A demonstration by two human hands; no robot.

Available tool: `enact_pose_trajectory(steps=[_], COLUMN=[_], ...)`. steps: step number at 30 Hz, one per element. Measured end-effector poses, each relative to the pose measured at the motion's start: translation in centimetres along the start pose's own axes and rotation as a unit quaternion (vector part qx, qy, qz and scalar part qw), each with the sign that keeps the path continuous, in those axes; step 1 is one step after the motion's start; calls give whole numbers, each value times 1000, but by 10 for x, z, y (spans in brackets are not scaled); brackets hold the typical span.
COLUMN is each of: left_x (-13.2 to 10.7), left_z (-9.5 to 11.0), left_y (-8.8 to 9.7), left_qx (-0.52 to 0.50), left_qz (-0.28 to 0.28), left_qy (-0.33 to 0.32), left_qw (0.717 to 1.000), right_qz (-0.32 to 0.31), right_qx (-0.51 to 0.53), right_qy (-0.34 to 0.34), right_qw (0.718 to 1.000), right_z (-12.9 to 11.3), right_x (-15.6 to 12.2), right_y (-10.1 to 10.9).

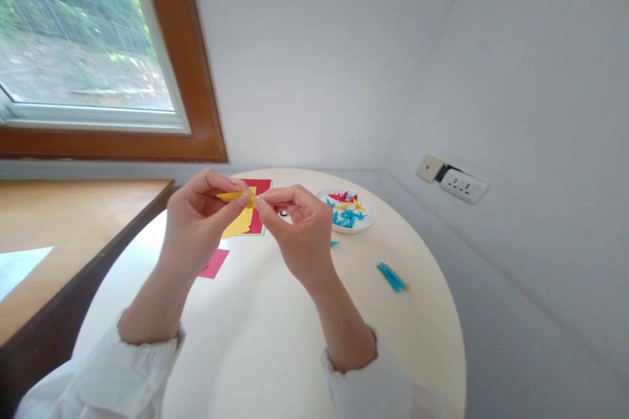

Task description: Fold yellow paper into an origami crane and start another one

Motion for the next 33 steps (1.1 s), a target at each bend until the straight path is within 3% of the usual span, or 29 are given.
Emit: enact_pose_trajectory(steps=[10,19,25,33], left_x=[0,1,0,0], left_z=[-5,-7,-5,-8], left_y=[3,4,1,-1], left_qx=[-8,-24,-19,31], left_qz=[11,36,20,13], left_qy=[15,10,6,10], left_qw=[1000,999,1000,999], right_qz=[1,7,-19,0], right_qx=[14,14,3,-34], right_qy=[-33,-10,-11,5], right_qw=[999,1000,1000,999], right_z=[2,2,6,4], right_x=[2,3,3,2], right_y=[1,6,2,0])
Point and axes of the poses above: each hand's wrist, its own x-axis towards the middle knuckle, its own y-axis out of the back of the hand, z = x × y, the point moved 2 cm from there along x, towards the middle knuckle, and after that the axes turned 15 degrees about -z, right-handed, at the moved point
